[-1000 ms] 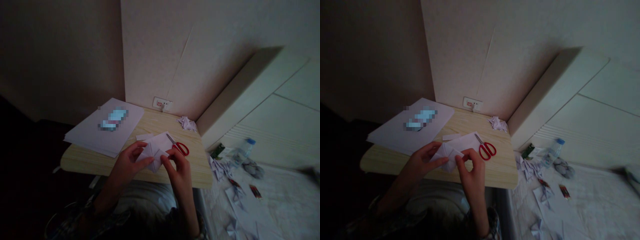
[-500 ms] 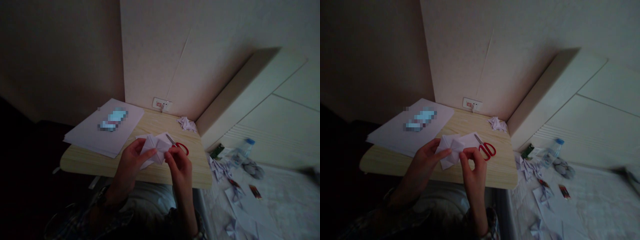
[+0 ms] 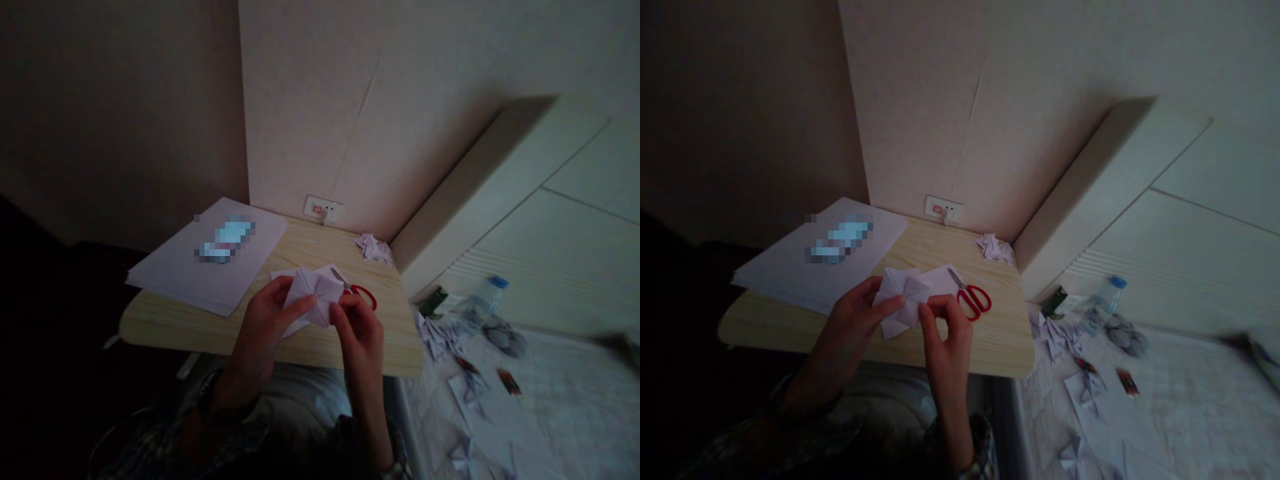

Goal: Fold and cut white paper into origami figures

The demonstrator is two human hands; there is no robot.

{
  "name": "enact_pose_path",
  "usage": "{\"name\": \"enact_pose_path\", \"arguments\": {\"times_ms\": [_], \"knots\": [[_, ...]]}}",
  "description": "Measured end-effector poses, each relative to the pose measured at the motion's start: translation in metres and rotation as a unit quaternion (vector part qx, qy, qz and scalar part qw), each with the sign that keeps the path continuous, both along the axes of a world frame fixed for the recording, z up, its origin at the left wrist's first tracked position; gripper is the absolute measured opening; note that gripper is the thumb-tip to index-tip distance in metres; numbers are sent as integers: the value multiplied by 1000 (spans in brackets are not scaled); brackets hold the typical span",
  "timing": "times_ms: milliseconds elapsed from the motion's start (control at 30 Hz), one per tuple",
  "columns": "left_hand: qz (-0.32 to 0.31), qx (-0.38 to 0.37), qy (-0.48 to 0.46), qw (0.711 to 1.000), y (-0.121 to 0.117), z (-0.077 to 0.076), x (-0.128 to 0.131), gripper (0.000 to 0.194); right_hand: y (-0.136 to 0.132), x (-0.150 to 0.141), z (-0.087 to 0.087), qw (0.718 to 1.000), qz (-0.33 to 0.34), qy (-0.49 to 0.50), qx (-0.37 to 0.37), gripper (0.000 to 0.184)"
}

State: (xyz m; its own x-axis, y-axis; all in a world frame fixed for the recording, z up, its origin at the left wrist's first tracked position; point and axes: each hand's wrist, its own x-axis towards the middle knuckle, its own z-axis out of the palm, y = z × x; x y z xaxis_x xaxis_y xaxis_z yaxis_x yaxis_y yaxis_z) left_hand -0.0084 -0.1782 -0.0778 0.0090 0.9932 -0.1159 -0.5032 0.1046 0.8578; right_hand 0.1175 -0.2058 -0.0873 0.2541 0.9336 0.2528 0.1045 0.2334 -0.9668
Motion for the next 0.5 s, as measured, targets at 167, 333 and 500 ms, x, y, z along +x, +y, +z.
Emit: {"name": "enact_pose_path", "arguments": {"times_ms": [167,333,500], "knots": [[-5,2,-5,1000,-1,0,0,21,-2,0,-1,1000,-4,0,2,11],[-9,-10,-7,1000,-2,0,1,23,-1,2,-3,1000,-14,-3,3,13],[-4,-6,-3,1000,-2,0,-1,21,-1,0,0,1000,-4,-8,1,12]]}}
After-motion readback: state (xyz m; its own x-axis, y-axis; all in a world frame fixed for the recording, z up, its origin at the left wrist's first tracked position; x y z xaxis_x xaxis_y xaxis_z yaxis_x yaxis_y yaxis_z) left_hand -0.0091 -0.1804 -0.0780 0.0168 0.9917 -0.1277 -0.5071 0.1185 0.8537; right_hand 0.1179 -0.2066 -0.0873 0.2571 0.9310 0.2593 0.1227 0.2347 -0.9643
